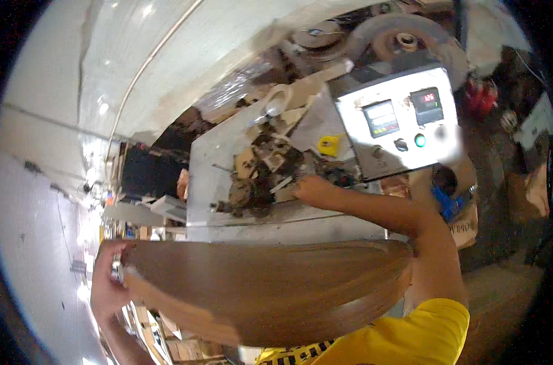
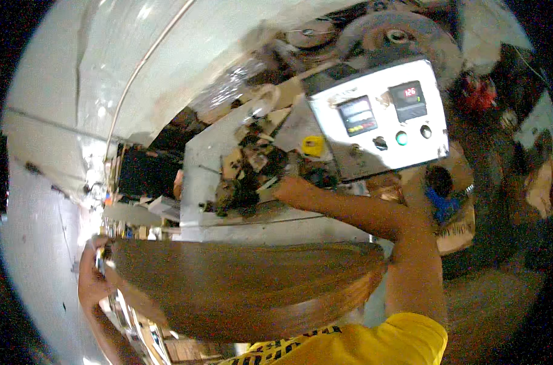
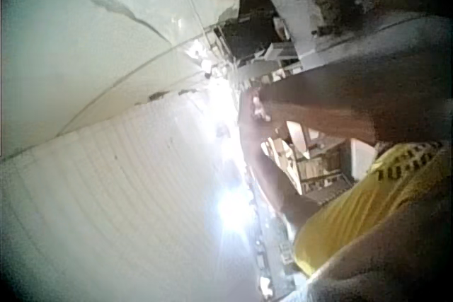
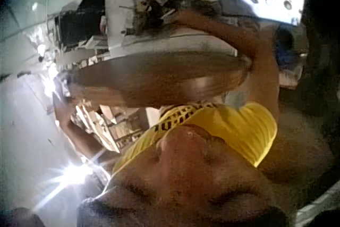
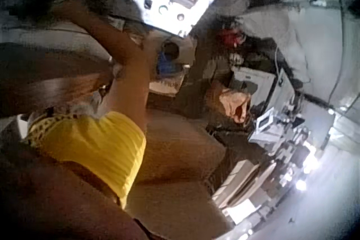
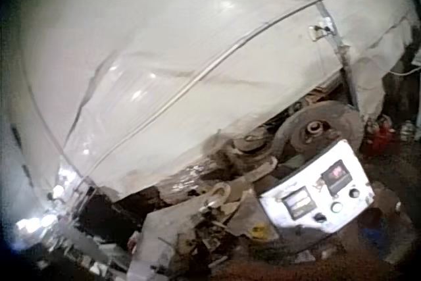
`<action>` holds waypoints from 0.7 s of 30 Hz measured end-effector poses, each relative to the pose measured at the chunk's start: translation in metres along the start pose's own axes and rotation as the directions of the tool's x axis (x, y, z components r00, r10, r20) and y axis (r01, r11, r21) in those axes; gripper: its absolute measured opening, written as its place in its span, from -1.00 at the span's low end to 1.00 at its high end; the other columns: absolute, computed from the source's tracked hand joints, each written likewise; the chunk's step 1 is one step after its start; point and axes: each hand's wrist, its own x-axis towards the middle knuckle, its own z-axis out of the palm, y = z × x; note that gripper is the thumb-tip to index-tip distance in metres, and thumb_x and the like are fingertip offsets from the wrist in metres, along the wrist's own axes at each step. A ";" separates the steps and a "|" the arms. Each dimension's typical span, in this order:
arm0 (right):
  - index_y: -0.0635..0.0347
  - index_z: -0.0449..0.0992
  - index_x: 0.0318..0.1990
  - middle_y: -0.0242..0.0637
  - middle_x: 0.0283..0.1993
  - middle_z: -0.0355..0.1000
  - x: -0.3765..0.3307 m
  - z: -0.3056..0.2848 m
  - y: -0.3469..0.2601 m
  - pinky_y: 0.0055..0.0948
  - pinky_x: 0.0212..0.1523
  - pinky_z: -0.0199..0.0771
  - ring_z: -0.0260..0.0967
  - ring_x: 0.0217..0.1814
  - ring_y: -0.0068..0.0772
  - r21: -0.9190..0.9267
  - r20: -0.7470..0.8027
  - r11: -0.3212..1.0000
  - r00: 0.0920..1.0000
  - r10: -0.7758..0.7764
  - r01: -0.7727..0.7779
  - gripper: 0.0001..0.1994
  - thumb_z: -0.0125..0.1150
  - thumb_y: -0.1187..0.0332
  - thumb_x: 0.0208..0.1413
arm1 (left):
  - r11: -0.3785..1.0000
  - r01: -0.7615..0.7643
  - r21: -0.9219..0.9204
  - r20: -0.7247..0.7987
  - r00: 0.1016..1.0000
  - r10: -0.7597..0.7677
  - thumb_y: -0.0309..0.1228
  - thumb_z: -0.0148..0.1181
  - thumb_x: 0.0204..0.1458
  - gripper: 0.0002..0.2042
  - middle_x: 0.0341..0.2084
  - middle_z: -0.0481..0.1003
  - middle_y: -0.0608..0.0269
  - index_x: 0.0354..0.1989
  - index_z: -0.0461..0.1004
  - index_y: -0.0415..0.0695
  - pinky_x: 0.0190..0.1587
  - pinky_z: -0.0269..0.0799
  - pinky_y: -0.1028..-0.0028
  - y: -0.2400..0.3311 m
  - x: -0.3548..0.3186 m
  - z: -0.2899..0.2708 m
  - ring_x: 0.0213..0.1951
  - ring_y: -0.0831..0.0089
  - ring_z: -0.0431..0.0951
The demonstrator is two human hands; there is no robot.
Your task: The person applies a wooden edge banding strip to the perimeter of an oval tabletop, using a heat gun to activate the adhesive and shears to trim the strip.
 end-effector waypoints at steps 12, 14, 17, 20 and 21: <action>0.17 0.24 0.41 -0.24 0.12 0.47 -0.128 -0.268 -0.049 -0.42 -0.04 0.52 0.51 -0.04 -0.36 0.928 -0.374 0.270 0.618 0.692 0.258 -0.41 0.01 0.28 0.21 | 0.904 -0.212 -0.371 0.124 0.954 0.274 -0.50 0.51 -0.24 -0.27 -0.06 0.42 0.25 0.22 0.34 -0.08 0.00 0.34 0.40 -0.050 0.019 -0.002 -0.14 0.39 0.41; 0.23 0.18 0.43 -0.24 0.09 0.45 -0.180 -0.311 -0.076 -0.47 -0.20 0.43 0.43 -0.22 -0.42 0.917 -0.375 0.224 0.522 0.766 0.331 -0.36 -0.01 0.22 0.18 | 0.866 -0.327 -0.378 0.118 0.911 0.396 -0.49 0.50 -0.21 -0.29 -0.24 0.41 0.24 0.21 0.34 -0.06 -0.14 0.42 0.39 -0.054 0.034 -0.002 -0.27 0.36 0.45; 0.29 0.19 0.40 -0.18 0.06 0.44 -0.177 -0.337 -0.189 -0.51 -0.39 0.25 0.22 -0.41 -0.49 0.760 -0.649 0.538 0.378 0.660 0.365 -0.34 -0.04 0.17 0.15 | 0.806 -0.427 -0.410 0.085 0.862 0.500 -0.44 0.55 -0.24 -0.25 -0.22 0.41 0.23 0.23 0.32 -0.11 -0.13 0.41 0.39 -0.074 0.034 0.005 -0.24 0.39 0.41; 0.28 0.12 0.47 -0.13 0.18 0.42 -0.178 -0.344 -0.270 -0.55 -0.38 0.29 0.29 -0.37 -0.49 0.671 -0.724 0.713 0.384 0.572 0.202 -0.20 0.01 0.07 0.08 | 0.710 -0.508 -0.487 0.077 0.785 0.615 -0.42 0.57 -0.23 -0.18 -0.23 0.37 0.26 0.29 0.28 -0.12 -0.11 0.41 0.41 -0.085 0.048 0.013 -0.20 0.44 0.39; 0.28 0.12 0.48 -0.11 0.19 0.42 -0.168 -0.342 -0.305 -0.58 -0.40 0.29 0.31 -0.36 -0.51 0.638 -0.756 0.757 0.301 0.582 0.139 -0.15 0.05 0.01 0.05 | 0.666 -0.524 -0.531 0.074 0.754 0.652 -0.41 0.57 -0.21 -0.17 -0.23 0.37 0.27 0.31 0.27 -0.12 -0.11 0.41 0.41 -0.086 0.048 0.011 -0.20 0.44 0.39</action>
